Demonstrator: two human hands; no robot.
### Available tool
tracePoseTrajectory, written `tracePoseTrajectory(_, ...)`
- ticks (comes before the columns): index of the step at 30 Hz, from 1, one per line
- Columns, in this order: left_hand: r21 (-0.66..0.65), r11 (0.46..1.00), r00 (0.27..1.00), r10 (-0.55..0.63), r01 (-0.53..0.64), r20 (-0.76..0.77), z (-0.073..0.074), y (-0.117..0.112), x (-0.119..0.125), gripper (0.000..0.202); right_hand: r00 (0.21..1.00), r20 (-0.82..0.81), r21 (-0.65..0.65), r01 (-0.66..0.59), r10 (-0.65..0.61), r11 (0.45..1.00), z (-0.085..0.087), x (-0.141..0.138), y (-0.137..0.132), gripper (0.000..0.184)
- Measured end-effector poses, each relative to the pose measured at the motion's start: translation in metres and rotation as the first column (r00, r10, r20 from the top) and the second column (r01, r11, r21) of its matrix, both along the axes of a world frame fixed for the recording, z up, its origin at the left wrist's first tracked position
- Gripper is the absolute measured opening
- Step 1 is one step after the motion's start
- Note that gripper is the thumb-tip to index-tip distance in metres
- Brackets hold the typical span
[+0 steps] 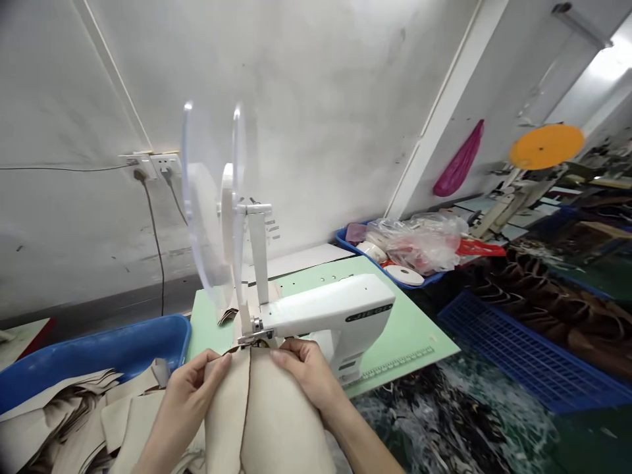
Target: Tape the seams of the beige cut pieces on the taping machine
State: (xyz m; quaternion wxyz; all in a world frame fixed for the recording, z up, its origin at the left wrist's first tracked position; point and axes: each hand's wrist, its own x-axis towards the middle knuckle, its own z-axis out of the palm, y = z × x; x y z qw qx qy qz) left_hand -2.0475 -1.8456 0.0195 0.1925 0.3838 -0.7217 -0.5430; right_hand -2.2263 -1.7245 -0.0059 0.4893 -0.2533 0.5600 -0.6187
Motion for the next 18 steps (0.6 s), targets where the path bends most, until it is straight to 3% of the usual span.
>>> tracePoseTrajectory(3,0.018,0.994,0.994,0.106,-0.106,-0.010,-0.011,0.005,-0.005,0.050,0.989,0.145,-0.005,0.044,-0.043,0.999,-0.016,-0.004,-0.011,0.040)
tracePoseTrajectory(7,0.069,0.987,0.989,0.148,-0.146,-0.029,-0.013,0.006,-0.007,0.050,0.964,0.265,-0.078,0.055,-0.032,0.995,-0.012,-0.004,-0.015,0.035)
tracePoseTrajectory(9,0.092,0.982,0.985,0.167,-0.163,-0.036,-0.013,0.003,-0.009,0.049,0.952,0.301,-0.073,0.076,-0.051,0.994,-0.011,-0.007,-0.018,0.042)
tracePoseTrajectory(13,0.179,0.967,0.979,0.194,-0.180,-0.065,-0.022,-0.014,-0.020,0.047,0.966,0.221,0.016,0.130,-0.131,0.991,-0.031,-0.021,-0.030,0.057)
tracePoseTrajectory(18,0.167,0.961,0.949,0.251,-0.221,-0.189,-0.032,-0.049,-0.046,0.041,0.997,0.048,-0.013,0.057,-0.056,0.998,-0.072,-0.046,-0.053,0.058)
